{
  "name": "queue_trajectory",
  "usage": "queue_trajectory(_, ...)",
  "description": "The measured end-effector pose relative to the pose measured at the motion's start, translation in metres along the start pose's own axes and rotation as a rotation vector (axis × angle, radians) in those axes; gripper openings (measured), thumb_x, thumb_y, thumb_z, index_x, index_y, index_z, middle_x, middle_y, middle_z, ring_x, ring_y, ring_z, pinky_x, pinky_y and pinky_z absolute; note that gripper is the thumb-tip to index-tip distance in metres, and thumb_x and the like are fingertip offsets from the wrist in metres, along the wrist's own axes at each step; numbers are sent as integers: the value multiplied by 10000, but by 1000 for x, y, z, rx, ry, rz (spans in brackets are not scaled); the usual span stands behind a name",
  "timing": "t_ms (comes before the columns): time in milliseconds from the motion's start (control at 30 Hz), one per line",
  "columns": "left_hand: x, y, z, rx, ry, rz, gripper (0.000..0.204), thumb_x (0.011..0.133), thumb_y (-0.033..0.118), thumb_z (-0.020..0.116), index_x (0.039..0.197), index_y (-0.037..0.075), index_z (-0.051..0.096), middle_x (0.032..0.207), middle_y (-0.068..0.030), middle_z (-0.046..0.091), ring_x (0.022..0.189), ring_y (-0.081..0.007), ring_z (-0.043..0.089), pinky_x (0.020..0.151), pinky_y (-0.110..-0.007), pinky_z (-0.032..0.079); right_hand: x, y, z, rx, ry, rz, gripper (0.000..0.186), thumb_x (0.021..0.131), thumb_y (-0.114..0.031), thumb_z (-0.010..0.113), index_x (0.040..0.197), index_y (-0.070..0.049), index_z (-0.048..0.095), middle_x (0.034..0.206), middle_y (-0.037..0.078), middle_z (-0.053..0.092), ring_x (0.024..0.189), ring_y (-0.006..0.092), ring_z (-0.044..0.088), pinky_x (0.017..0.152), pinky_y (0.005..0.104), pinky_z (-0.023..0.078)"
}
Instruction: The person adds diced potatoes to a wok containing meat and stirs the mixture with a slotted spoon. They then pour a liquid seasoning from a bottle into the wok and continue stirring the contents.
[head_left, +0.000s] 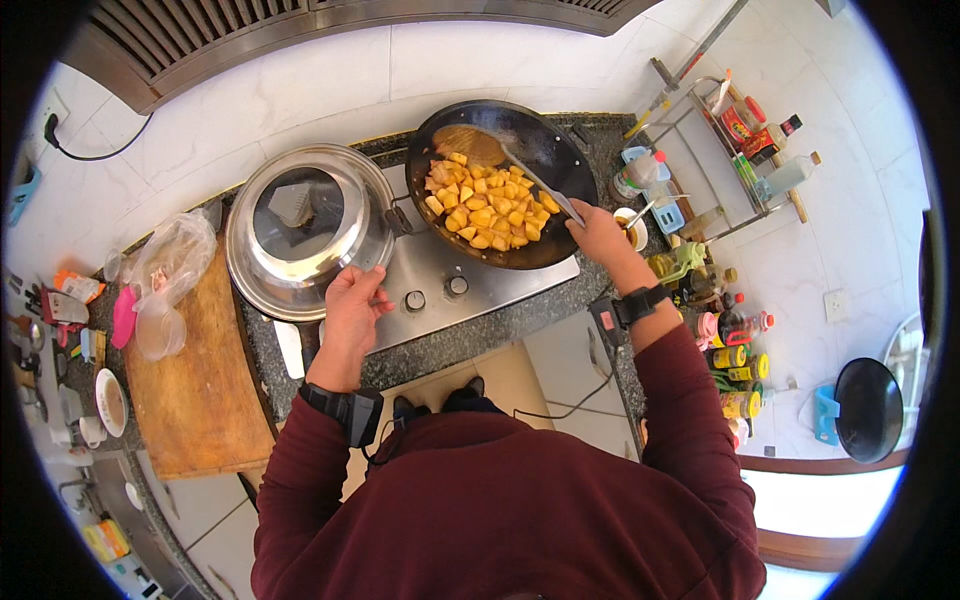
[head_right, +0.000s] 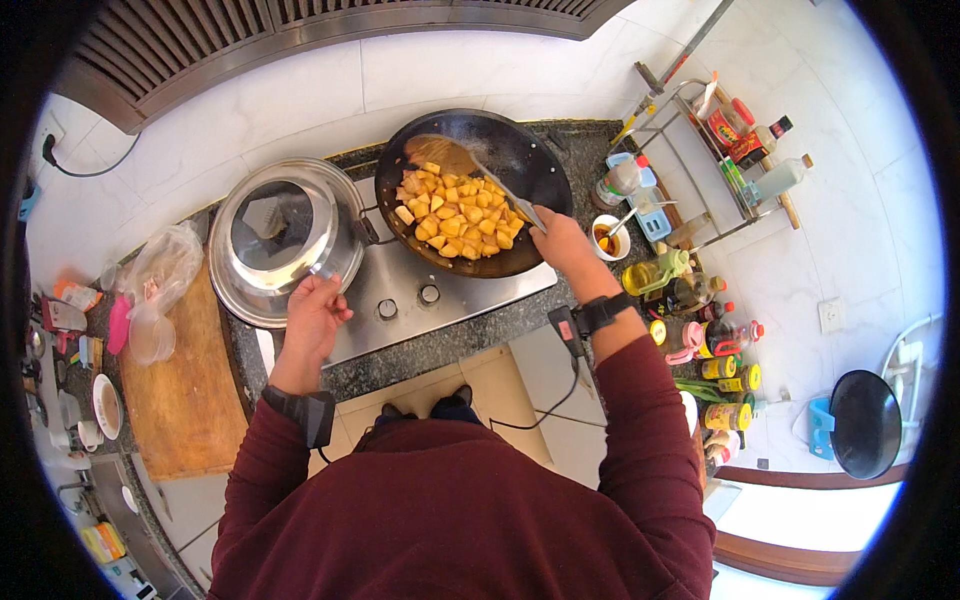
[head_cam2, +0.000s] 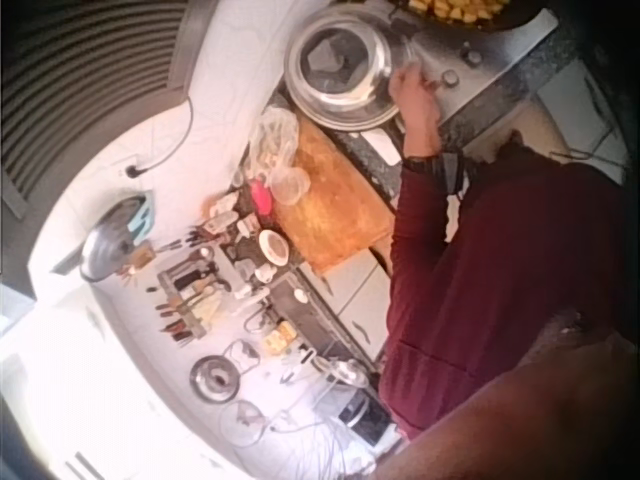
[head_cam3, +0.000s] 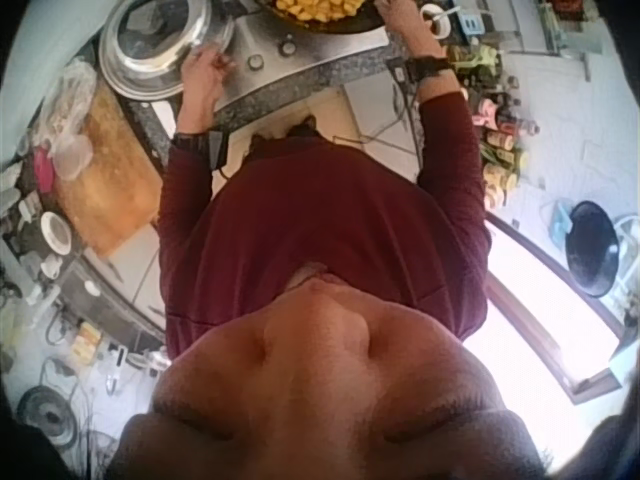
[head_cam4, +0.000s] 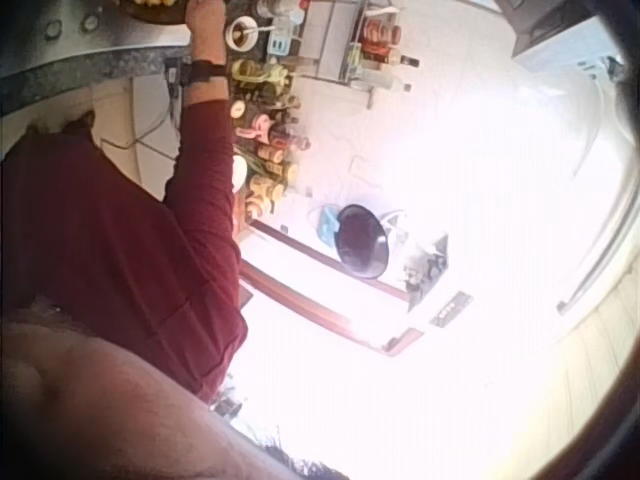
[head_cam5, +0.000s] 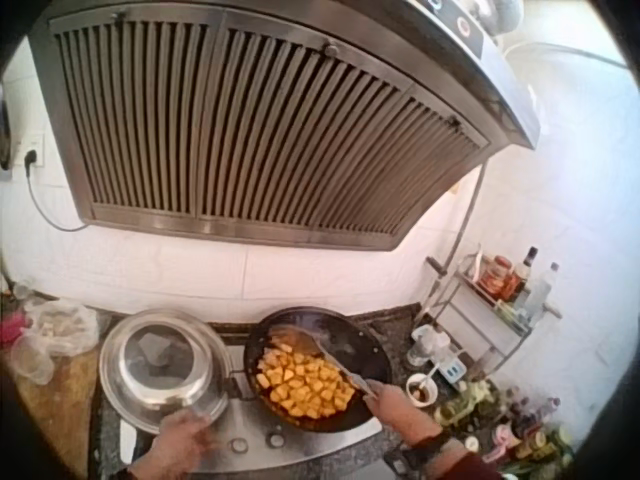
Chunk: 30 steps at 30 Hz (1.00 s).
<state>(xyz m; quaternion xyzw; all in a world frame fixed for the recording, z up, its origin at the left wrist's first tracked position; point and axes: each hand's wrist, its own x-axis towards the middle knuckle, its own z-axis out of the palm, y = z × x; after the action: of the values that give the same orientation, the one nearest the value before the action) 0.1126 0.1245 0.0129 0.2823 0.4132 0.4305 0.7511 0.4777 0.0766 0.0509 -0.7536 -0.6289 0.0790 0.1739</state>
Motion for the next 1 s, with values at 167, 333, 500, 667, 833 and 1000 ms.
queue_trajectory(167,-1,2,1,-43,-71,-23,399,833,231,571,557,156,293,483,48,279,421,-71,306,398,-227,271,-37,-37,-76,-471,-79,-136,421,751,-164,559,1165,-208,502,763,120,577,700,295,582,591,404,466)
queue_trajectory(333,-2,8,8,-69,-91,-73,427,855,317,534,559,149,275,460,43,220,387,-72,231,361,-226,196,-93,-77,-149,-649,-39,-65,460,706,-138,594,1148,-242,519,691,82,543,649,269,568,550,389,452)
queue_trajectory(500,6,5,15,-77,-85,-134,477,872,417,463,532,169,239,458,42,188,381,-80,223,360,-222,197,-128,-84,-173,-628,-97,22,426,706,-131,598,1120,-217,544,682,91,561,642,269,574,552,380,452)
queue_trajectory(667,8,-3,31,-102,-75,-163,479,874,433,449,531,160,257,466,33,210,390,-95,245,381,-243,228,-102,-50,-84,-716,-150,141,344,802,-126,450,1138,-176,499,726,123,590,665,285,602,532,393,479)
queue_trajectory(833,8,-7,29,-58,-84,-110,480,881,471,391,547,129,357,474,11,333,417,-132,347,432,-272,324,-82,-15,-53,-454,14,278,383,776,-196,537,1156,-188,485,759,153,598,698,331,595,584,421,478)
queue_trajectory(1000,1,-4,8,-11,-172,-141,563,875,559,253,995,69,503,851,-79,547,746,-186,527,671,-300,419,-79,29,-44,-161,267,273,341,783,-173,523,1103,-59,499,777,234,584,755,401,562,664,470,449)
